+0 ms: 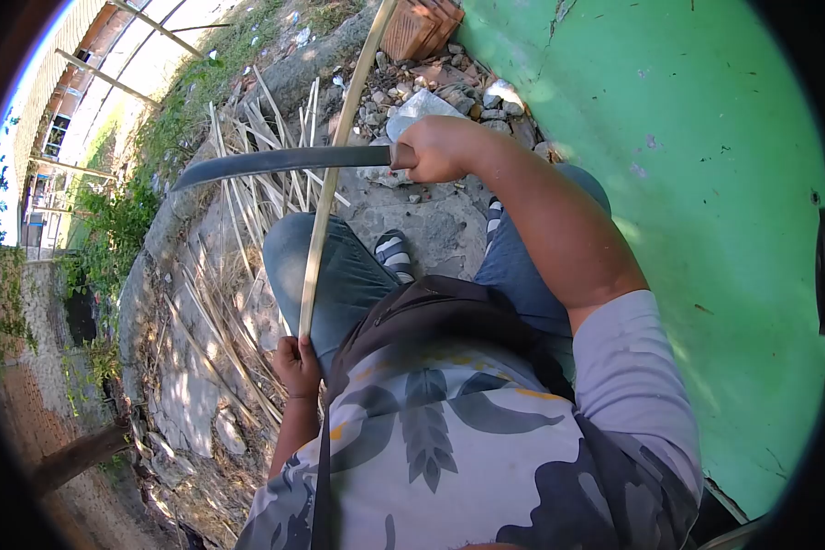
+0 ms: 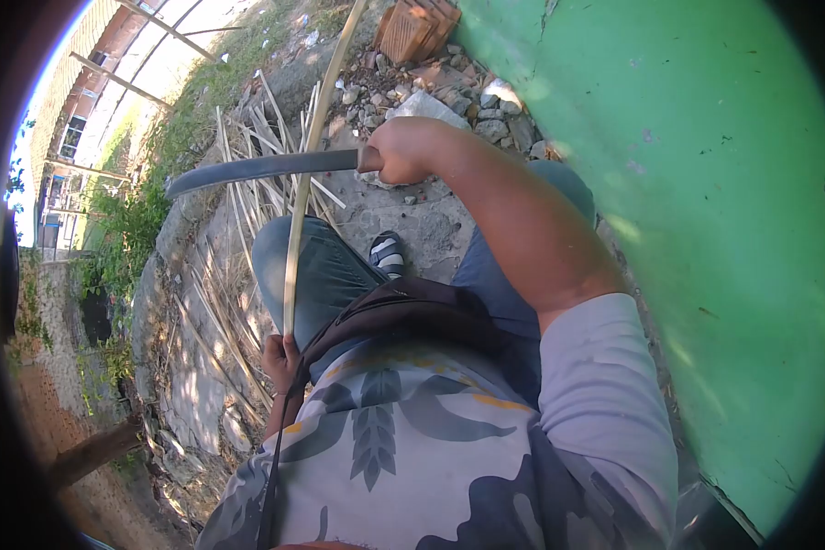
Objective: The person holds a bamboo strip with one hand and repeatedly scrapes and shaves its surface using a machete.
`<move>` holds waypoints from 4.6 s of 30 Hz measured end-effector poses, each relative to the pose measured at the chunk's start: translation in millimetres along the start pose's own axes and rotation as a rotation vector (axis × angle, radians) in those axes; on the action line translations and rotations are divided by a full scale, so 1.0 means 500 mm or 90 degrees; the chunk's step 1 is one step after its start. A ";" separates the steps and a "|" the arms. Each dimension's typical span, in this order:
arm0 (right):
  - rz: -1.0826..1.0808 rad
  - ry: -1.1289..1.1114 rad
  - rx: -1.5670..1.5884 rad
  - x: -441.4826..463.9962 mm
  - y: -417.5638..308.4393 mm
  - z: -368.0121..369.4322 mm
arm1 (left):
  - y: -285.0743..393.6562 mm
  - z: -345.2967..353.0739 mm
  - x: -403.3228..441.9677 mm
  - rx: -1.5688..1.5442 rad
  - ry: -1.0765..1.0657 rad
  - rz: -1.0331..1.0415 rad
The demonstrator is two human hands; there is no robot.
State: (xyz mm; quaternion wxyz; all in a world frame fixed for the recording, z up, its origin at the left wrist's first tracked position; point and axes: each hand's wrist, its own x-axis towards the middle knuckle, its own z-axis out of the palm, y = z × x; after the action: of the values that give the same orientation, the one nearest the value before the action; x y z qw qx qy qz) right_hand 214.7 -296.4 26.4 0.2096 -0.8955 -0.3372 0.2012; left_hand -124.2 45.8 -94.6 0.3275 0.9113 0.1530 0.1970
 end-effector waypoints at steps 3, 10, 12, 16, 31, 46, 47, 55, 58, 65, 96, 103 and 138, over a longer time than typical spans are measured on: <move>-0.007 0.012 -0.041 -0.010 -0.006 -0.012 | -0.009 0.000 -0.002 -0.013 -0.002 -0.004; 0.017 0.007 0.022 0.004 0.039 -0.010 | 0.016 -0.007 0.002 0.015 -0.011 -0.004; 0.026 0.004 0.004 0.005 0.036 -0.006 | 0.013 -0.006 0.003 0.021 -0.004 0.008; 0.001 0.019 0.011 -0.005 0.013 -0.008 | 0.024 -0.007 0.001 0.005 -0.005 -0.018; -0.033 -0.056 0.007 0.009 -0.005 0.009 | -0.006 -0.003 -0.001 -0.006 -0.019 -0.027; -0.094 0.000 0.004 -0.008 0.000 -0.003 | 0.004 -0.002 0.001 -0.031 -0.012 -0.007; -0.090 -0.002 0.010 -0.008 0.003 -0.003 | 0.000 -0.001 -0.001 -0.043 -0.014 -0.014; -0.084 -0.027 0.029 0.005 0.014 -0.004 | 0.003 -0.001 -0.001 -0.025 -0.010 -0.035; -0.060 -0.043 0.036 0.010 0.023 -0.005 | 0.007 -0.002 0.000 -0.019 -0.011 -0.029; 0.050 0.075 0.193 0.006 0.113 -0.033 | 0.009 -0.007 0.000 -0.018 0.004 -0.010; -0.027 -0.013 -0.011 -0.016 -0.012 -0.027 | -0.001 0.002 -0.001 -0.030 -0.001 -0.019; 0.058 0.032 0.050 0.012 0.062 -0.011 | 0.026 -0.008 0.004 0.025 -0.003 -0.014; 0.009 -0.022 0.017 0.001 0.001 -0.012 | 0.009 -0.002 0.001 -0.024 -0.009 -0.002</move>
State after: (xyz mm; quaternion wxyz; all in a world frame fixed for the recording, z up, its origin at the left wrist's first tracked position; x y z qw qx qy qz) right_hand 218.5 -297.8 30.9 0.2145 -0.8913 -0.3316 0.2228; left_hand -123.3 43.2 -90.9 0.3461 0.9062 0.1483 0.1925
